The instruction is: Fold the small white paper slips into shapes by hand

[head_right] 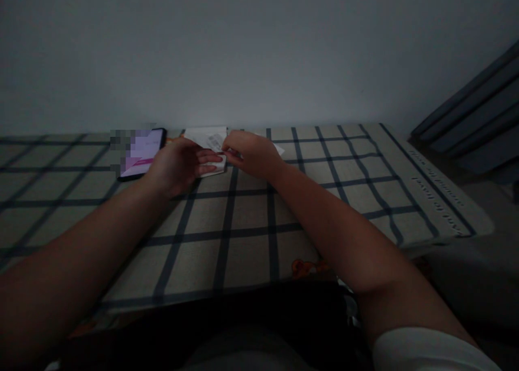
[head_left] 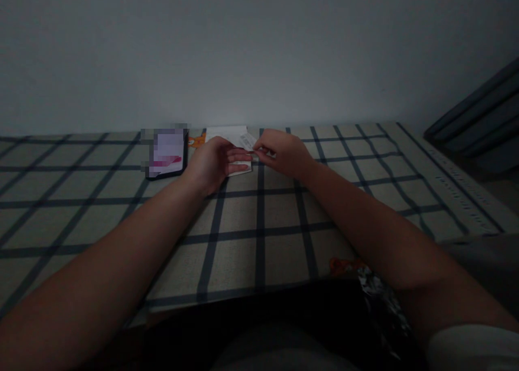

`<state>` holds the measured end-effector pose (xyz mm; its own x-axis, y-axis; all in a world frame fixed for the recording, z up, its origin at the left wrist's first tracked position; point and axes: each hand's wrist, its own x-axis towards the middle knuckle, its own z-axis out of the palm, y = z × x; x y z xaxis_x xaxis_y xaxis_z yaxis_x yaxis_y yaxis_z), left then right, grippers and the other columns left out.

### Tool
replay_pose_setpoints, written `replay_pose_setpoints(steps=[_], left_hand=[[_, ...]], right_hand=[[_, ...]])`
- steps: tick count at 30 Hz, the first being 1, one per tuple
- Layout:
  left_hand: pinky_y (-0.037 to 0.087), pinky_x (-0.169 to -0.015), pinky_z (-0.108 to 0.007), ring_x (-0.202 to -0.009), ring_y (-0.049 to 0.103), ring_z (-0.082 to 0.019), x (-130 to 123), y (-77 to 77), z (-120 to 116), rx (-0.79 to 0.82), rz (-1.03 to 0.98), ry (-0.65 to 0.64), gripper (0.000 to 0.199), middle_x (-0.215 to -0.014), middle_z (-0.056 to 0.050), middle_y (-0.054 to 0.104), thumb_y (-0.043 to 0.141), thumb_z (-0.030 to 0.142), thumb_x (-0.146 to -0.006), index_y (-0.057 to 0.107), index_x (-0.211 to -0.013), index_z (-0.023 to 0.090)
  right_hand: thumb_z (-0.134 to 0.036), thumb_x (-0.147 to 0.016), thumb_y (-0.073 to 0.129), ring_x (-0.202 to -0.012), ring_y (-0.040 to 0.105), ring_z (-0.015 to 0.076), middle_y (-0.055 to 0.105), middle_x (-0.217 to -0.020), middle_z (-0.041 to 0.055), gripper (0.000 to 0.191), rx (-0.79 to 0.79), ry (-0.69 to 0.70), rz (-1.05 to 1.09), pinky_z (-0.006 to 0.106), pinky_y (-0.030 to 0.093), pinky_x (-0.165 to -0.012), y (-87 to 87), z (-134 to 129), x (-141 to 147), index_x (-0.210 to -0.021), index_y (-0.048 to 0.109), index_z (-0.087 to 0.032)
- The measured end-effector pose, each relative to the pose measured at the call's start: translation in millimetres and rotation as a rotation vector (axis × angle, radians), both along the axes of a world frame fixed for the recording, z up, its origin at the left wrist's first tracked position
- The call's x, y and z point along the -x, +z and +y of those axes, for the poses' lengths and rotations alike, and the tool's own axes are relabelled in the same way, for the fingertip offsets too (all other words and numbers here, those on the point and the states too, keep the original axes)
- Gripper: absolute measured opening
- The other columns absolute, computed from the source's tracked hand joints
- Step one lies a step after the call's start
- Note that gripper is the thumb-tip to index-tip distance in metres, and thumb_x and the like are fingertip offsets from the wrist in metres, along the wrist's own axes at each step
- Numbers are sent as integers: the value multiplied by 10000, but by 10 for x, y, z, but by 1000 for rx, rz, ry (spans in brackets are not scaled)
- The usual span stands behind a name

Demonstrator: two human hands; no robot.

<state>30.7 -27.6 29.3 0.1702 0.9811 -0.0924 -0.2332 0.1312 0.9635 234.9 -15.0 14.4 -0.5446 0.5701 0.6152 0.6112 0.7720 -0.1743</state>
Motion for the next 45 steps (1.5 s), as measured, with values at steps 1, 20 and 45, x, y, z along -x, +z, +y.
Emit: replay_pose_setpoints(steps=[1,20,45], left_hand=[[611,-632,-312,-776,752,-252,14,5,7,-2,-6,-14,327,-771,-104,752,604,461,-850,716,-880,156],[604,-631,-264,-671,698,-160,6,-89,-1,-158,216,-7,263,-810,-84,754,787,383,-810,733,-867,132],[457,-544,-209,-619,596,-124,-8,-7,-52,-174,213,31,184,-769,-21,691,774,327,-760,699,-832,175]], right_hand=[[-177,-935,570,-869,554,187,656,-921,58,137,2,0,-10,301,370,-765,9,-6,-4,-997,691,-165],[-327,-982,629,-872,574,182,677,-946,59,177,-11,45,51,296,380,-755,-6,-6,0,-995,709,-170],[-329,-961,569,-756,557,126,691,-946,49,248,211,208,327,256,430,-676,-10,16,44,-1075,698,-151]])
